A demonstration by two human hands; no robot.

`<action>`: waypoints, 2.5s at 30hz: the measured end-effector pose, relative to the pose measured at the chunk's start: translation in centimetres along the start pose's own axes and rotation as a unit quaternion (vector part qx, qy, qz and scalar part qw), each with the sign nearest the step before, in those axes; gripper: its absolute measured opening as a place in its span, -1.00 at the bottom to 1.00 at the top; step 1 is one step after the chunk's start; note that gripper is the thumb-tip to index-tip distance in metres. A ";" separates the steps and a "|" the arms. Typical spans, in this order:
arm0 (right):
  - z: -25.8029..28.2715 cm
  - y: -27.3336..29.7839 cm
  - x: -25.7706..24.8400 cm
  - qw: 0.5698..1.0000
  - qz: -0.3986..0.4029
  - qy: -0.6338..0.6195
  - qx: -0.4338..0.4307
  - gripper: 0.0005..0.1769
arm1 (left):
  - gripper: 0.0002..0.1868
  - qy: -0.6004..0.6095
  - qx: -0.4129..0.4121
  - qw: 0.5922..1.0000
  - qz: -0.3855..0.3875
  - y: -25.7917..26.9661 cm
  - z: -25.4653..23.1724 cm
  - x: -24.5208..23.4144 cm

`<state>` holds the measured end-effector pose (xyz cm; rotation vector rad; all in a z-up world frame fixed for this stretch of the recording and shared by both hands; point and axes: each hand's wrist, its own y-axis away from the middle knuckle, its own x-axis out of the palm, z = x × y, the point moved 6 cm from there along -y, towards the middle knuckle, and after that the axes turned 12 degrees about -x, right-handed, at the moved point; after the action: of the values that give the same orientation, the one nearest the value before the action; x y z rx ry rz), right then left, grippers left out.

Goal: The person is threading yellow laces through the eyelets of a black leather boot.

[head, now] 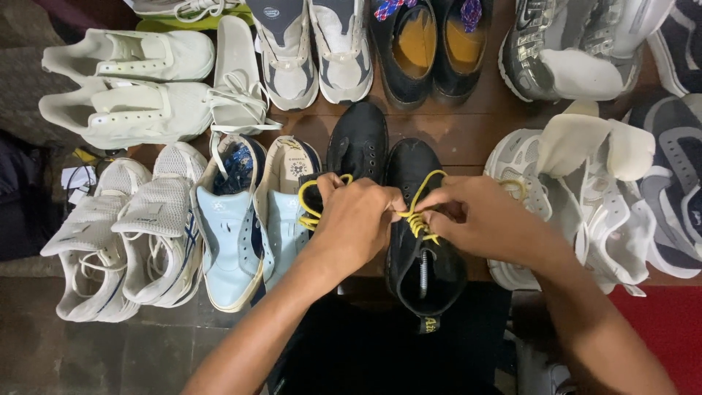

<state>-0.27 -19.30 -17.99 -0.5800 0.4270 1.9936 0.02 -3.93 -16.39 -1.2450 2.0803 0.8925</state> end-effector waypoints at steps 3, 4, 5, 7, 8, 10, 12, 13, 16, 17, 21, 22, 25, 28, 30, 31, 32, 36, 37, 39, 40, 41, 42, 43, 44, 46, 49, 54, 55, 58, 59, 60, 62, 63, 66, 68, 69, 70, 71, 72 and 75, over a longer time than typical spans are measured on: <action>-0.6 0.0 0.5 0.998 -0.004 0.032 0.048 -0.78 | -0.87 -0.032 0.023 0.999 -0.006 -0.4 0.7 1.2; -1.0 -0.1 0.7 0.997 -0.011 0.046 0.063 -0.79 | -0.90 -0.066 0.011 0.997 -0.026 -0.8 1.3 1.8; -1.4 -0.3 0.7 0.995 -0.017 0.060 0.079 -0.76 | -0.93 -0.100 0.000 0.994 -0.046 -1.1 1.8 2.4; -1.5 -0.5 1.0 0.993 -0.011 0.087 0.075 -0.78 | -0.91 -0.115 0.007 0.992 -0.049 -0.8 1.5 2.6; -1.6 -0.7 1.0 0.991 -0.004 0.113 0.072 -0.77 | -0.87 -0.129 0.013 0.990 -0.052 -0.7 1.3 2.7; -1.3 -1.1 0.7 0.990 0.005 0.126 0.060 -0.78 | -0.85 -0.098 0.023 0.993 -0.057 -0.4 1.4 2.7; -1.3 -1.4 0.5 0.989 0.014 0.140 0.049 -0.77 | -0.82 -0.067 0.034 0.995 -0.062 -0.2 1.2 2.6; -1.4 -1.6 0.5 0.988 0.023 0.148 0.043 -0.78 | -0.84 -0.073 0.034 0.995 -0.061 -0.1 1.1 2.6; -0.8 -1.8 0.4 0.986 0.041 0.160 0.030 -0.83 | -0.84 -0.074 0.028 0.996 -0.040 -0.3 1.1 2.5; -0.5 -1.8 0.3 0.985 0.054 0.162 0.025 -0.85 | -0.82 -0.069 0.019 0.997 -0.018 -0.4 1.2 2.6; -2.7 -3.4 0.9 0.976 0.073 0.200 -0.043 -0.91 | -0.85 -0.070 0.003 0.998 0.003 -0.1 0.7 1.5; -3.5 -3.7 1.1 0.978 0.064 0.194 -0.041 -0.88 | -0.86 -0.068 -0.001 0.997 0.022 0.1 0.7 1.6; -5.2 -3.7 1.2 0.980 0.061 0.185 -0.038 -0.88 | -0.81 -0.059 -0.019 0.997 0.055 0.3 0.3 1.1; -3.9 -2.8 1.0 0.983 0.079 0.167 -0.020 -0.93 | -0.79 -0.064 -0.045 0.994 0.075 -0.2 0.1 1.6; -3.1 -2.6 0.8 0.984 0.086 0.156 -0.010 -0.91 | -0.78 -0.078 -0.052 0.993 0.072 -0.7 0.3 2.1; -3.2 -2.6 0.9 0.983 0.098 0.157 -0.007 -0.90 | -0.81 -0.090 -0.060 0.992 0.070 -0.9 0.6 2.3; -3.3 -2.7 0.9 0.981 0.111 0.158 -0.006 -0.86 | -0.83 -0.101 -0.069 0.990 0.066 -1.1 0.9 2.5; -4.0 -2.4 0.6 0.984 0.110 0.138 0.027 -0.80 | -0.81 -0.080 -0.067 0.992 0.069 -0.7 0.2 1.7; -4.8 -2.5 0.9 0.986 0.101 0.131 0.027 -0.78 | -0.82 -0.073 -0.075 0.992 0.067 -0.9 0.6 2.0; -5.4 -2.5 1.2 0.988 0.093 0.124 0.027 -0.75 | -0.83 -0.066 -0.083 0.992 0.066 -0.6 0.2 1.3; -5.1 -2.5 1.1 0.989 0.092 0.114 0.033 -0.75 | -0.82 -0.034 -0.078 0.994 0.065 -0.3 -0.6 0.2; -4.9 -2.4 1.0 0.990 0.091 0.105 0.039 -0.74 | -0.80 -0.003 -0.073 0.995 0.064 0.1 -1.5 -0.9; -4.8 -2.5 1.0 0.990 0.091 0.105 0.038 -0.74 | -0.80 -0.003 -0.073 0.995 0.063 0.2 -1.1 -0.6; -4.6 -2.6 1.1 0.990 0.091 0.105 0.027 -0.78 | -0.82 0.001 -0.058 0.997 0.053 0.2 -0.8 -0.5; -4.4 -2.6 1.2 0.990 0.091 0.104 0.017 -0.81 | -0.84 0.004 -0.043 0.998 0.044 0.3 -0.4 -0.3; -4.4 -2.5 1.6 0.993 0.084 0.077 0.020 -0.75 | -0.90 -0.034 -0.036 0.999 0.010 -0.9 1.8 2.1; -4.4 -2.4 1.6 0.997 0.067 0.026 0.030 -0.70 | -0.95 -0.080 -0.033 0.996 -0.030 -1.1 2.8 3.4; -3.8 -2.3 1.1 0.996 0.045 -0.063 0.037 -0.67 | -0.93 -0.112 -0.062 0.988 -0.087 -1.3 3.4 3.9; -4.2 -2.4 1.2 0.995 0.055 -0.075 0.042 -0.67 | -0.94 -0.104 -0.049 0.990 -0.082 -1.4 3.5 3.9; -4.3 -2.7 1.5 0.993 0.069 -0.088 0.048 -0.68 | -0.96 -0.102 -0.036 0.991 -0.073 -1.5 3.7 4.1; -4.2 -2.7 1.5 0.992 0.071 -0.089 0.050 -0.67 | -0.96 -0.108 -0.035 0.991 -0.068 -1.5 3.8 4.3; -4.1 -2.8 1.6 0.992 0.070 -0.090 0.051 -0.67 | -0.96 -0.108 -0.034 0.991 -0.067 -1.4 3.5 4.0; -3.8 -3.2 1.6 0.995 0.076 -0.051 0.043 -0.70 | -0.94 -0.095 -0.042 0.994 -0.045 -1.2 3.2 3.4; -3.8 -3.6 1.4 0.995 0.076 -0.051 0.041 -0.70 | -0.94 -0.095 -0.041 0.994 -0.047 -1.5 3.3 3.3; -3.5 -4.2 1.6 0.993 0.110 -0.016 0.032 -0.73 | -0.91 -0.080 -0.053 0.995 -0.026 -1.6 3.8 3.1; -3.7 -4.0 1.8 0.991 0.111 -0.043 0.053 -0.68 | -0.90 -0.076 -0.040 0.996 -0.007 -1.6 3.5 3.0; -3.8 -3.7 1.8 0.991 0.111 -0.043 0.054 -0.68 | -0.90 -0.075 -0.039 0.996 -0.006 -1.3 2.9 2.2; -3.9 -3.6 1.8 0.992 0.110 -0.032 0.051 -0.70 | -0.85 -0.069 -0.041 0.997 0.022 -1.0 2.3 1.7; -4.0 -3.3 1.9 0.993 0.109 -0.021 0.049 -0.71 | -0.78 -0.064 -0.043 0.996 0.050 -0.6 1.8 1.2; -5.9 -3.3 2.5 0.992 0.110 -0.023 0.052 -0.71 | -0.78 -0.063 -0.045 0.996 0.054 -0.6 1.5 1.1; -8.2 -3.6 3.3 0.990 0.132 0.045 0.010 -0.84 | -0.76 0.012 -0.060 0.995 0.073 -0.6 0.4 0.0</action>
<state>3.32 -19.53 -26.80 -0.6291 0.6057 2.2174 0.60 -3.85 -16.77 -1.1799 2.1877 1.0873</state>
